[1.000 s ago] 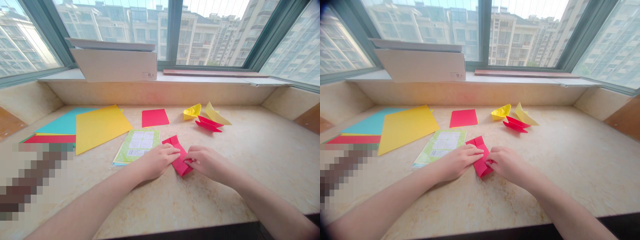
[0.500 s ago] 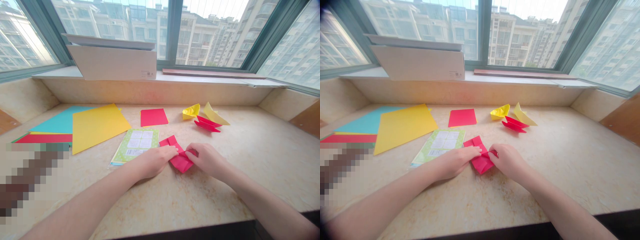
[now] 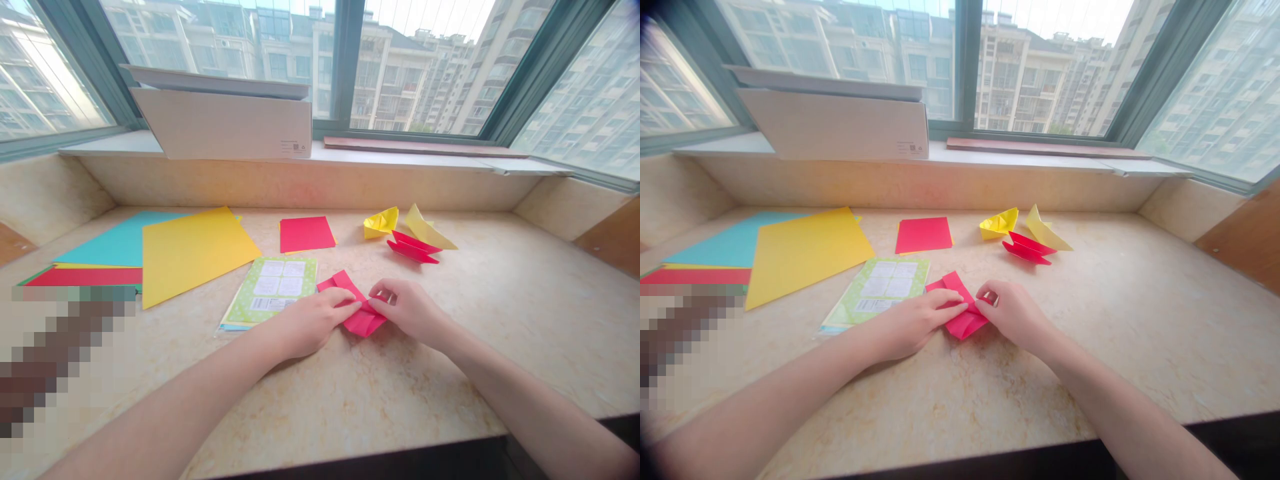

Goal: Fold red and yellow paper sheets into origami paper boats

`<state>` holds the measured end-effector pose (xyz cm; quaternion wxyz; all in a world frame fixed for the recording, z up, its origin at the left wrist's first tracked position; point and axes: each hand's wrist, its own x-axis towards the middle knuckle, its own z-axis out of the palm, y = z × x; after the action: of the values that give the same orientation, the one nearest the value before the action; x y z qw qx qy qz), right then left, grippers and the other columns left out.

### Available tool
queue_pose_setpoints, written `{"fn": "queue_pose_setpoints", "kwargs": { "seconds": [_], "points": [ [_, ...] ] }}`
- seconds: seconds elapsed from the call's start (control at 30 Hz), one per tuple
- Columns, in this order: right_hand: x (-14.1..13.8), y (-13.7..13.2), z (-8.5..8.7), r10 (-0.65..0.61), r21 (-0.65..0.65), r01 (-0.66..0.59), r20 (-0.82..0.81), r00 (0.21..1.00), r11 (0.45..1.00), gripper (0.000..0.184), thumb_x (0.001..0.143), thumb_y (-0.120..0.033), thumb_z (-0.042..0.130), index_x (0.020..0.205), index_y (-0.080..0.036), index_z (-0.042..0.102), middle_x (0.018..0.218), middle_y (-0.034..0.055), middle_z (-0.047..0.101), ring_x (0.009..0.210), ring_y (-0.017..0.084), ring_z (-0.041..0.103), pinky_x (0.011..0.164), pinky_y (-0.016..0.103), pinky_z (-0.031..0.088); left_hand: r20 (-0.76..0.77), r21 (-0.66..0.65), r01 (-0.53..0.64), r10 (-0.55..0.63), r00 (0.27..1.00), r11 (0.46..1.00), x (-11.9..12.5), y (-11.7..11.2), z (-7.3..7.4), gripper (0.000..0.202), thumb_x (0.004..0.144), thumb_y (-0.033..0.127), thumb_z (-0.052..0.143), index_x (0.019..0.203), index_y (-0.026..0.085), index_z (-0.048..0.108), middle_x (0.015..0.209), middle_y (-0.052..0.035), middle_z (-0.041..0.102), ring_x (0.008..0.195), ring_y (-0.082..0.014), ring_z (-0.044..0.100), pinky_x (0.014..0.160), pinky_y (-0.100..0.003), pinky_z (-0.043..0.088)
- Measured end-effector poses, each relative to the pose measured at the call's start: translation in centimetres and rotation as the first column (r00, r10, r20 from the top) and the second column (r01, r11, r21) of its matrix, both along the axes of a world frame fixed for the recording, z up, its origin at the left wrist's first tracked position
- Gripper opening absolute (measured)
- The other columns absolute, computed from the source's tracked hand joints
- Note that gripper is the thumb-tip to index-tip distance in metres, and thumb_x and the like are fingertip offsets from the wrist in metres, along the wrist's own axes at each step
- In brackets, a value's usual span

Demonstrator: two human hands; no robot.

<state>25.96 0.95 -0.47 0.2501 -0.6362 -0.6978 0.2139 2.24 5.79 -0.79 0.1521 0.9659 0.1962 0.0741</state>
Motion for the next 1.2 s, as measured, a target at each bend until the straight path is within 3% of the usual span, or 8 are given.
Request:
{"fn": "queue_pose_setpoints", "kwargs": {
  "seconds": [0.17, 0.7, 0.87, 0.93, 1.03, 1.1, 1.2],
  "points": [
    [0.0, 0.1, -0.1, 0.008, 0.009, -0.008, -0.025, 1.0, 1.0, 0.011, 0.088, -0.027, 0.065, 0.086, -0.02, 0.073, 0.072, 0.0017, 0.071, 0.063, 0.017, 0.061, 0.057, 0.027, 0.045, 0.009, 0.013, 0.03, -0.03, 1.0, 0.999, -0.2, 0.2, -0.2, 0.05, 0.098, 0.011, 0.044, 0.147, 0.021, 0.053, 0.148, -0.0133, 0.053, 0.133, -0.0258, 0.055, 0.111, -0.039, 0.045],
    [0.3, 0.5, -0.7, -0.013, 0.004, 0.013, -0.012, 1.0, 1.0, 0.014, 0.087, -0.032, 0.066, 0.084, -0.02, 0.072, 0.074, 0.0022, 0.071, 0.064, 0.017, 0.061, 0.055, 0.027, 0.044, -0.008, 0.03, 0.008, -0.008, 1.0, 1.0, 0.2, 0.0, -0.1, 0.047, 0.096, 0.009, 0.045, 0.142, 0.019, 0.053, 0.147, -0.0132, 0.054, 0.133, -0.0252, 0.054, 0.112, -0.038, 0.044],
    [0.7, 0.4, -0.3, -0.028, -0.023, 0.027, -0.021, 0.999, 0.999, 0.015, 0.088, -0.032, 0.067, 0.096, -0.02, 0.071, 0.077, 0.0019, 0.071, 0.063, 0.017, 0.062, 0.056, 0.028, 0.047, -0.016, 0.002, -0.004, 0.004, 1.0, 1.0, 0.4, 0.0, -0.1, 0.048, 0.097, 0.009, 0.043, 0.143, 0.02, 0.052, 0.149, -0.0121, 0.053, 0.135, -0.0249, 0.052, 0.113, -0.039, 0.042],
    [1.0, 0.2, 0.6, 0.032, 0.046, -0.03, -0.031, 0.999, 0.998, 0.015, 0.09, -0.03, 0.066, 0.101, -0.021, 0.07, 0.091, 0.0043, 0.072, 0.072, 0.018, 0.065, 0.063, 0.031, 0.052, -0.007, -0.027, -0.006, 0.005, 1.0, 1.0, 0.4, 0.1, 0.0, 0.047, 0.098, 0.011, 0.042, 0.143, 0.02, 0.053, 0.149, -0.0121, 0.053, 0.135, -0.0249, 0.052, 0.114, -0.039, 0.041],
    [1.6, -0.5, 2.2, 0.197, 0.148, -0.194, -0.008, 0.98, 0.97, 0.015, 0.095, -0.034, 0.063, 0.096, -0.025, 0.074, 0.122, 0.0079, 0.066, 0.107, 0.024, 0.064, 0.085, 0.037, 0.054, 0.023, -0.074, -0.011, 0.013, 1.0, 0.997, 0.3, 0.2, 0.1, 0.046, 0.099, 0.012, 0.042, 0.141, 0.021, 0.056, 0.147, -0.0112, 0.055, 0.132, -0.0249, 0.054, 0.113, -0.04, 0.042],
    [1.6, -1.1, 3.2, 0.301, 0.109, -0.303, 0.031, 0.953, 0.947, 0.023, 0.099, -0.041, 0.06, 0.092, -0.027, 0.077, 0.134, 0.0072, 0.06, 0.121, 0.026, 0.059, 0.096, 0.042, 0.052, 0.05, -0.104, -0.011, 0.017, 0.999, 0.994, 0.2, 0.2, 0.1, 0.046, 0.098, 0.012, 0.043, 0.141, 0.023, 0.057, 0.146, -0.0104, 0.056, 0.131, -0.025, 0.054, 0.113, -0.041, 0.043],
    [1.0, -2.0, 4.0, 0.428, 0.034, -0.438, 0.159, 0.89, 0.898, 0.021, 0.096, -0.044, 0.066, 0.087, -0.03, 0.08, 0.136, 0.0051, 0.06, 0.132, 0.03, 0.051, 0.108, 0.051, 0.043, 0.09, -0.141, -0.006, 0.019, 0.996, 0.99, 0.0, 0.3, 0.1, 0.046, 0.098, 0.012, 0.043, 0.14, 0.023, 0.058, 0.148, -0.01, 0.055, 0.133, -0.0249, 0.054, 0.114, -0.041, 0.042]
  ]
}}
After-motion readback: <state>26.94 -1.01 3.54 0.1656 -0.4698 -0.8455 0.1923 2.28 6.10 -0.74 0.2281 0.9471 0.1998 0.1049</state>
